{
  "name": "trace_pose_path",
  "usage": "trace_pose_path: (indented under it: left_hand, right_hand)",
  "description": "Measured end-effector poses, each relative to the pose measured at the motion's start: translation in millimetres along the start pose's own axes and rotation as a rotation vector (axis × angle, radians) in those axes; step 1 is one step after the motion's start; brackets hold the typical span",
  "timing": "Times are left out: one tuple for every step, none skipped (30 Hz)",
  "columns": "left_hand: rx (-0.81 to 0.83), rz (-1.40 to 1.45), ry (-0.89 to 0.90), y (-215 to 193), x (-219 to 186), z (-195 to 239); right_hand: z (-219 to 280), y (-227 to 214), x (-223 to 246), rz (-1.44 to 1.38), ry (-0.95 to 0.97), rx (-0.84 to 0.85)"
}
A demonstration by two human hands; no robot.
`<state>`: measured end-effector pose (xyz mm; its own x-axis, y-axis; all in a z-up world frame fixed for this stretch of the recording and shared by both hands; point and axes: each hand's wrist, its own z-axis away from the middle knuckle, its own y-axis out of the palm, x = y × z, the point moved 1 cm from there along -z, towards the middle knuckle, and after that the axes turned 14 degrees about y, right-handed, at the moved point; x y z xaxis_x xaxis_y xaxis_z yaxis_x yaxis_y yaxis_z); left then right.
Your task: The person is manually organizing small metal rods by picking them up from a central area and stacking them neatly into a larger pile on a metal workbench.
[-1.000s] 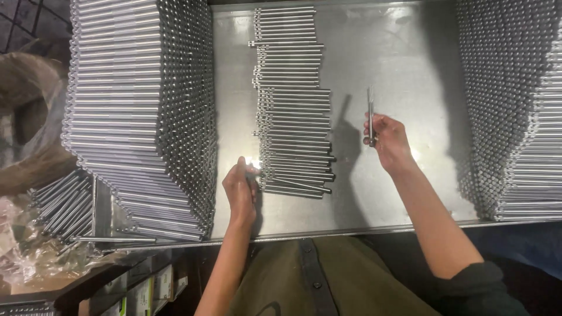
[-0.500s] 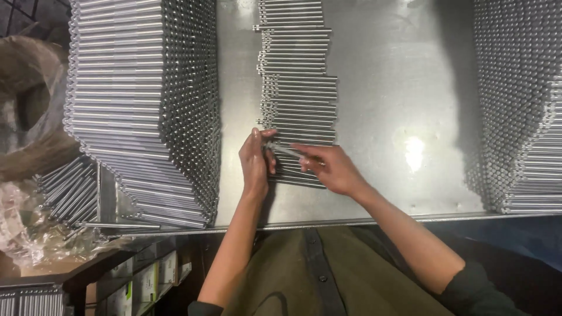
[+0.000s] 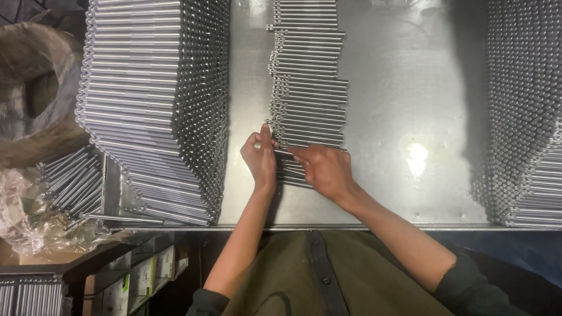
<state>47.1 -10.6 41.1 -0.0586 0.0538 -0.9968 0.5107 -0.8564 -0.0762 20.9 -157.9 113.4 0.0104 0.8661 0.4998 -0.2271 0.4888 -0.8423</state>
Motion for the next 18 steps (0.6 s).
trace_pose_path:
  left_hand:
    - [0.000,-0.001,-0.002,2.3,-1.7,1.9]
    - [0.015,-0.007,0.000,4.9,-3.9,2.4]
    - [0.030,-0.014,0.002,7.5,-6.3,3.0]
    - [0.030,-0.013,0.004,2.7,-6.4,-1.3]
    - [0.011,-0.018,-0.005,-2.3,-6.5,-5.4]
    - [-0.004,-0.029,-0.013,-9.5,-6.7,-9.4]
    - [0.000,-0.033,-0.010,-14.8,-2.8,-14.7]
    - [-0.037,-0.091,0.030,-18.5,1.0,-19.2]
    - [-0.073,-0.147,0.070,-22.1,4.5,-23.9]
    - [-0.070,-0.143,0.076,-23.9,-2.3,-18.7]
    - [0.223,-0.216,0.114,-23.2,-9.6,-13.5]
    - [0.519,-0.294,0.157,-24.7,-17.4,-10.5]
    - [0.526,-0.297,0.169,-31.1,-19.2,-2.3]
    - [0.884,-0.482,0.314,-32.0,-21.4,4.3]
    - [1.239,-0.672,0.462,-33.4,-22.4,11.7]
    - [1.248,-0.666,0.485,-36.9,-15.2,14.0]
    - [1.273,-0.732,0.502,-39.1,-7.0,16.6]
    - [1.316,-0.787,0.531,-34.6,2.0,20.7]
  right_hand:
    - [3.0,3.7,2.1,0.000,0.001,0.002]
    - [5.6,6.8,5.2,0.054,-0.055,-0.053]
    - [8.2,9.9,8.4,0.109,-0.110,-0.107]
    - [1.4,9.8,3.3,0.109,-0.112,-0.109]
    - [-5.2,9.7,-1.5,0.063,-0.154,-0.097]
    - [-10.3,11.1,-5.0,0.012,-0.192,-0.085]
    - [-28.6,13.1,-15.1,0.006,-0.190,-0.087]
    - [-45.2,13.1,-25.7,0.154,-0.301,-0.264]
    - [-61.3,13.2,-36.5,0.305,-0.409,-0.439]
    - [-76.4,12.8,-43.5,0.308,-0.408,-0.447]
    - [-91.9,12.1,-50.4,0.334,-0.356,-0.423]
    - [-108.4,12.5,-55.1,0.354,-0.301,-0.404]
    - [-116.7,21.7,-64.7,0.350,-0.296,-0.417]
    - [-130.0,28.1,-75.2,0.295,-0.181,-0.351]
    - [-143.7,33.9,-86.2,0.238,-0.068,-0.284]
    - [-150.1,34.7,-82.5,0.244,-0.057,-0.305]
    - [-156.7,34.7,-80.7,0.206,-0.036,-0.320]
    - [-159.1,29.3,-87.8,0.177,0.007,-0.345]
